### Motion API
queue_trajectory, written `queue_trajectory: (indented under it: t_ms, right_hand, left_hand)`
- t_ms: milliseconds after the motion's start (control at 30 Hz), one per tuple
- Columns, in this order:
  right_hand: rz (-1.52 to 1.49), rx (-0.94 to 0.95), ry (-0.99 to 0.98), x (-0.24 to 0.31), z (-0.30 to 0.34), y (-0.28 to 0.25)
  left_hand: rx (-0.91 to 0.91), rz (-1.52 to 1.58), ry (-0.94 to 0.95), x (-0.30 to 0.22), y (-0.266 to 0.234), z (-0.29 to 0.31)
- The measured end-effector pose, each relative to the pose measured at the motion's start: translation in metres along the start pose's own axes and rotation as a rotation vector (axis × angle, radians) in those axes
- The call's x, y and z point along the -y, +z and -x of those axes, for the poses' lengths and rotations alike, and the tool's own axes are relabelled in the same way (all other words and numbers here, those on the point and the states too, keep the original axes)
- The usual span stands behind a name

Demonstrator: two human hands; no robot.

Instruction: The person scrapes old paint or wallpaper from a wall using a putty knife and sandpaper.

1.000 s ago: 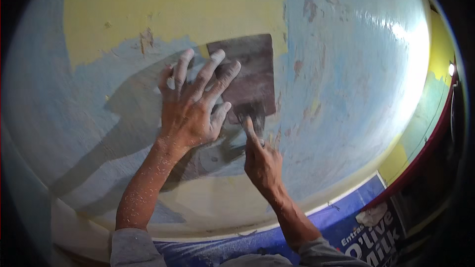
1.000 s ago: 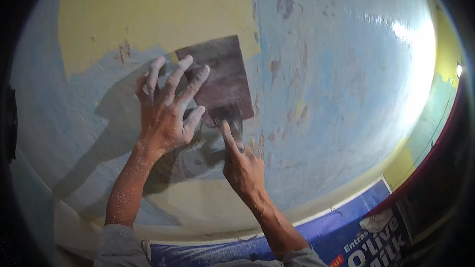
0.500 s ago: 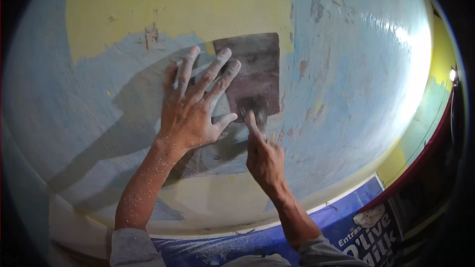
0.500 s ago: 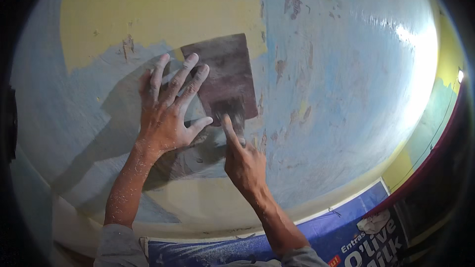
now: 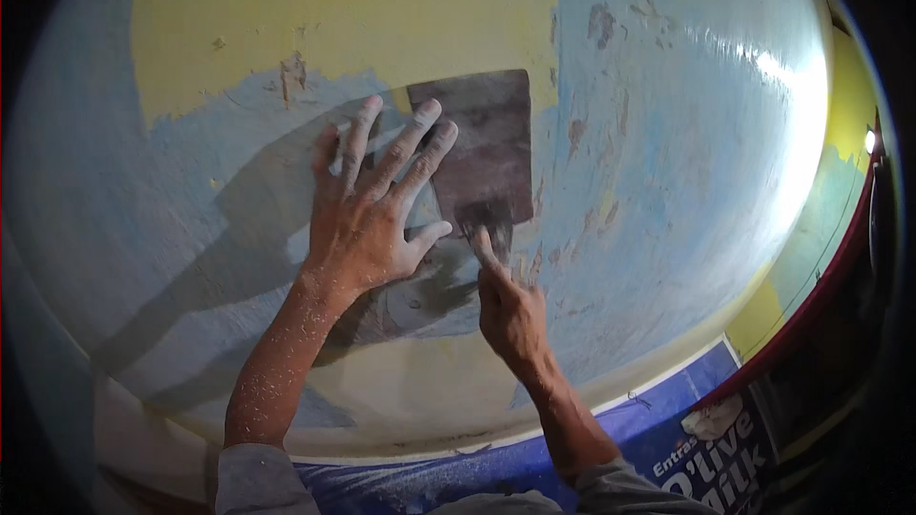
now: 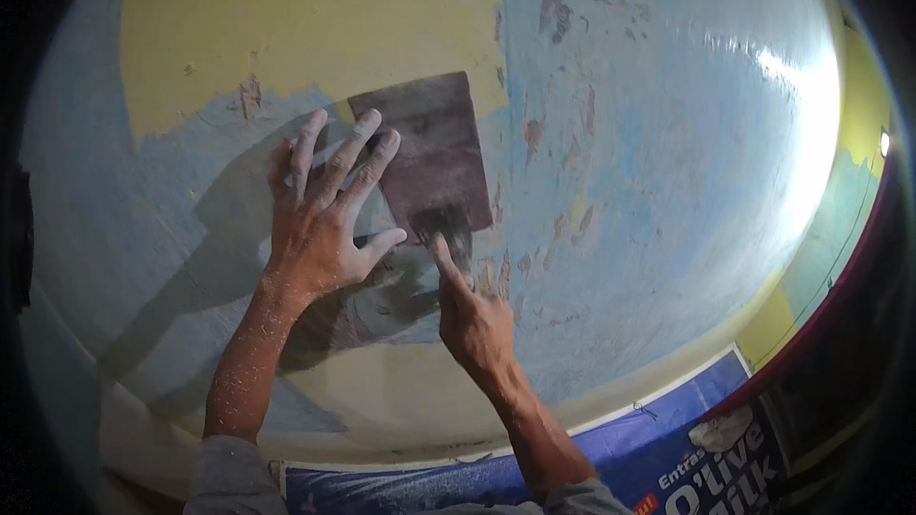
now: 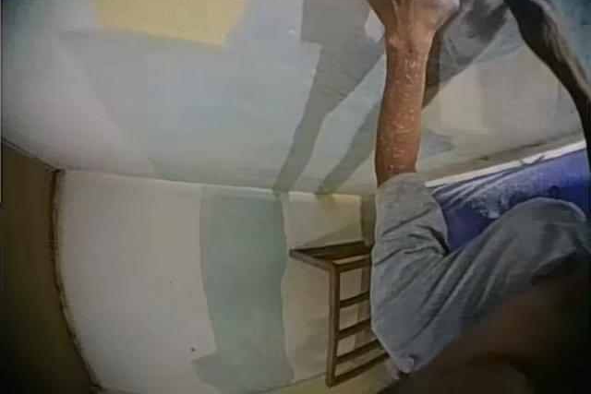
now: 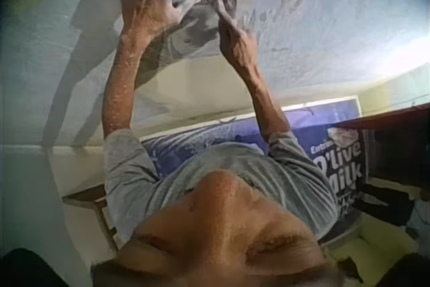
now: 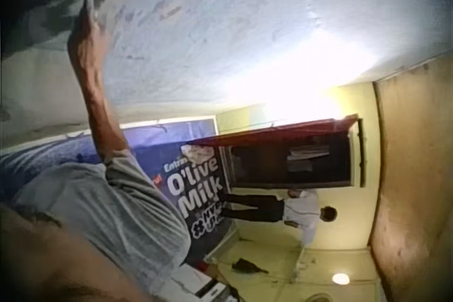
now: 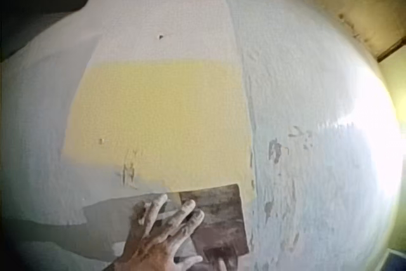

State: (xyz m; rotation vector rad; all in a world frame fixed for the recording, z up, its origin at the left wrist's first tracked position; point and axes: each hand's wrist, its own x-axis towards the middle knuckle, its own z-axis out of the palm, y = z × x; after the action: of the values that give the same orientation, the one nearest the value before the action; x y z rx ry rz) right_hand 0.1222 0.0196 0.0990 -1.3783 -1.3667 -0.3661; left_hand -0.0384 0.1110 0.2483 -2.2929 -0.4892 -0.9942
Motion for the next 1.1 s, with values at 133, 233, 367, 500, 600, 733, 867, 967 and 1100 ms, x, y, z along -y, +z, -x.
queue_trajectory:
  t_ms: [133,233,367,500,600,733,867,967,1100]
  right_hand:
    - [0.047,0.132,0.089,0.012,-0.005,-0.007]
    - [0.007,-0.038,-0.039,-0.015,0.017,0.005]
    - [0.048,0.121,0.071,0.025,-0.02,-0.008]
    - [0.006,0.003,-0.008,-0.013,0.017,0.007]
    - [-0.008,0.123,0.079,0.022,-0.026,-0.017]
    - [0.104,0.03,-0.005,-0.012,0.02,-0.003]
    - [0.016,0.083,0.029,0.025,-0.022,-0.011]
    - [0.088,-0.016,-0.016,0.02,0.01,-0.005]
    - [-0.003,0.111,0.079,0.032,-0.037,-0.016]
  left_hand:
    - [-0.009,-0.055,-0.034,-0.003,-0.002,0.002]
    - [-0.014,0.002,-0.001,-0.006,0.006,0.0]
    - [-0.013,-0.045,-0.033,0.002,-0.003,0.006]
    - [-0.013,0.003,0.001,-0.001,0.005,0.002]
    - [0.019,-0.044,-0.036,-0.004,0.002,0.001]
    - [-0.027,0.017,0.012,-0.001,0.002,-0.004]
    - [-0.022,-0.063,-0.027,0.002,-0.001,0.0]
    - [-0.016,-0.015,-0.006,-0.001,0.004,0.0]
    - [-0.008,-0.025,-0.022,0.001,-0.005,0.001]
